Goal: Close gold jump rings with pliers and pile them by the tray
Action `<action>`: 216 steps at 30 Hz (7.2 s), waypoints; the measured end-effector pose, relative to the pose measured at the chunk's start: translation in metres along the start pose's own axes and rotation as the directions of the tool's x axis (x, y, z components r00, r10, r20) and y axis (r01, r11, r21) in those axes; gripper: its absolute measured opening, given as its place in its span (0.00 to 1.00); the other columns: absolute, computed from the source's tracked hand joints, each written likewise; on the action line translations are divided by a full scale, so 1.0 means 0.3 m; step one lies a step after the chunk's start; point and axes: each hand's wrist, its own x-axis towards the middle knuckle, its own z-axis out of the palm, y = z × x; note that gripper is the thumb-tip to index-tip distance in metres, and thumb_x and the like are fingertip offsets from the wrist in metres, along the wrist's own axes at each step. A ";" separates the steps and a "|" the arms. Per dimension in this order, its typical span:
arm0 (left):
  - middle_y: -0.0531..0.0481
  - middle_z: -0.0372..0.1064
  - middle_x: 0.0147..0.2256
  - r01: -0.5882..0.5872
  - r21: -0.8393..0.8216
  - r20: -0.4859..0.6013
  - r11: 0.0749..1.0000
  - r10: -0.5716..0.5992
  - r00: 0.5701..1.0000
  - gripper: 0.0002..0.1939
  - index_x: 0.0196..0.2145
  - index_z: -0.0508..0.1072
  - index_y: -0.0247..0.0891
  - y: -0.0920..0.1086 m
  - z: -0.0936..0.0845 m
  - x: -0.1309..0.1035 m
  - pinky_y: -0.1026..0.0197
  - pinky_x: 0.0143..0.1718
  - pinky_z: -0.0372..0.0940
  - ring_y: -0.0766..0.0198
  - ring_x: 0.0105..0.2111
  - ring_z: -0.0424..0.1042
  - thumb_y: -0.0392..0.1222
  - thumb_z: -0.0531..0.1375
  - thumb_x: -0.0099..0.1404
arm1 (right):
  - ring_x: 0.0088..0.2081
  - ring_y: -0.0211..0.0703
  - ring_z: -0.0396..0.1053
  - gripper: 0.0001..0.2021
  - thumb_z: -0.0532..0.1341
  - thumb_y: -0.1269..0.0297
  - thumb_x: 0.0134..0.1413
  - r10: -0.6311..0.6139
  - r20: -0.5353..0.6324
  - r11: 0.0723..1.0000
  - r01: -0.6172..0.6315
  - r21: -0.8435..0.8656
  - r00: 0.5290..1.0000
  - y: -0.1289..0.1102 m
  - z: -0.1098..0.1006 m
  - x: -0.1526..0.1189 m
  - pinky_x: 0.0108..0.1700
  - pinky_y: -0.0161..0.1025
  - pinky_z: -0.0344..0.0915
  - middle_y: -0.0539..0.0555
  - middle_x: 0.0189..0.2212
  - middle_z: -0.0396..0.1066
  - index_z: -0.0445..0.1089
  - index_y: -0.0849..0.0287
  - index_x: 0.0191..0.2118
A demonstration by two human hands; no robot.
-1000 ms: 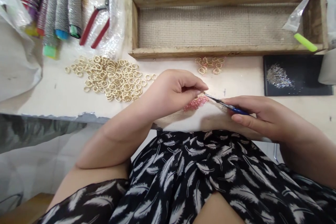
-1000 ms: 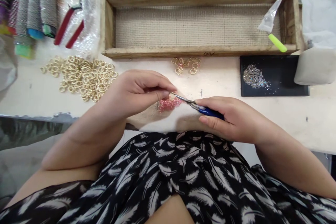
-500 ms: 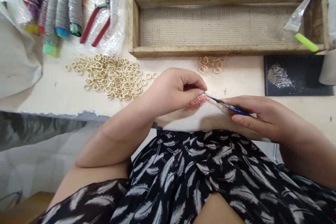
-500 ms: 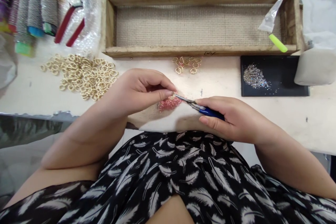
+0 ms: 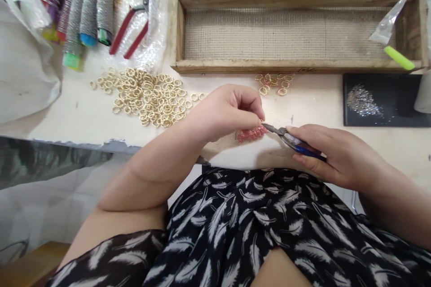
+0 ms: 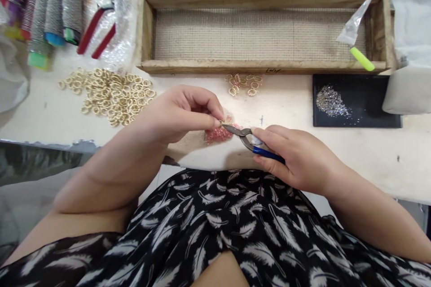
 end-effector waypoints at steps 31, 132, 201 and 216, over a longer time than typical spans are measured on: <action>0.50 0.82 0.35 -0.352 0.345 0.108 0.870 0.335 0.936 0.06 0.32 0.81 0.45 0.047 -0.021 -0.034 0.58 0.41 0.73 0.61 0.37 0.80 0.36 0.64 0.65 | 0.42 0.50 0.84 0.21 0.64 0.50 0.72 0.020 0.060 0.948 -0.038 0.317 0.998 -0.011 -0.066 0.014 0.46 0.43 0.79 0.57 0.45 0.86 0.79 0.53 0.62; 0.48 0.82 0.34 -0.363 0.130 0.018 0.923 0.364 0.931 0.04 0.38 0.82 0.37 -0.015 0.010 -0.029 0.64 0.30 0.76 0.66 0.28 0.79 0.32 0.66 0.65 | 0.24 0.33 0.66 0.21 0.71 0.43 0.62 0.174 0.372 0.190 -0.401 0.896 0.912 -0.021 -0.046 0.002 0.24 0.33 0.62 0.53 0.34 0.77 0.81 0.58 0.44; 0.50 0.79 0.34 -0.424 0.772 -0.142 0.473 0.779 0.611 0.03 0.38 0.78 0.39 -0.042 0.056 -0.024 0.60 0.37 0.75 0.64 0.34 0.77 0.35 0.64 0.70 | 0.54 0.58 0.83 0.20 0.59 0.53 0.76 0.108 -0.245 0.982 -0.065 0.178 0.963 -0.053 0.032 -0.008 0.55 0.50 0.80 0.59 0.56 0.83 0.73 0.54 0.65; 0.49 0.81 0.33 -0.295 0.934 0.006 0.200 0.819 0.574 0.07 0.37 0.79 0.38 -0.057 0.080 -0.022 0.59 0.38 0.74 0.61 0.34 0.79 0.35 0.60 0.72 | 0.54 0.61 0.83 0.21 0.57 0.51 0.77 0.116 -0.238 0.987 -0.085 0.137 0.964 -0.066 0.037 -0.009 0.54 0.54 0.81 0.61 0.55 0.84 0.73 0.55 0.64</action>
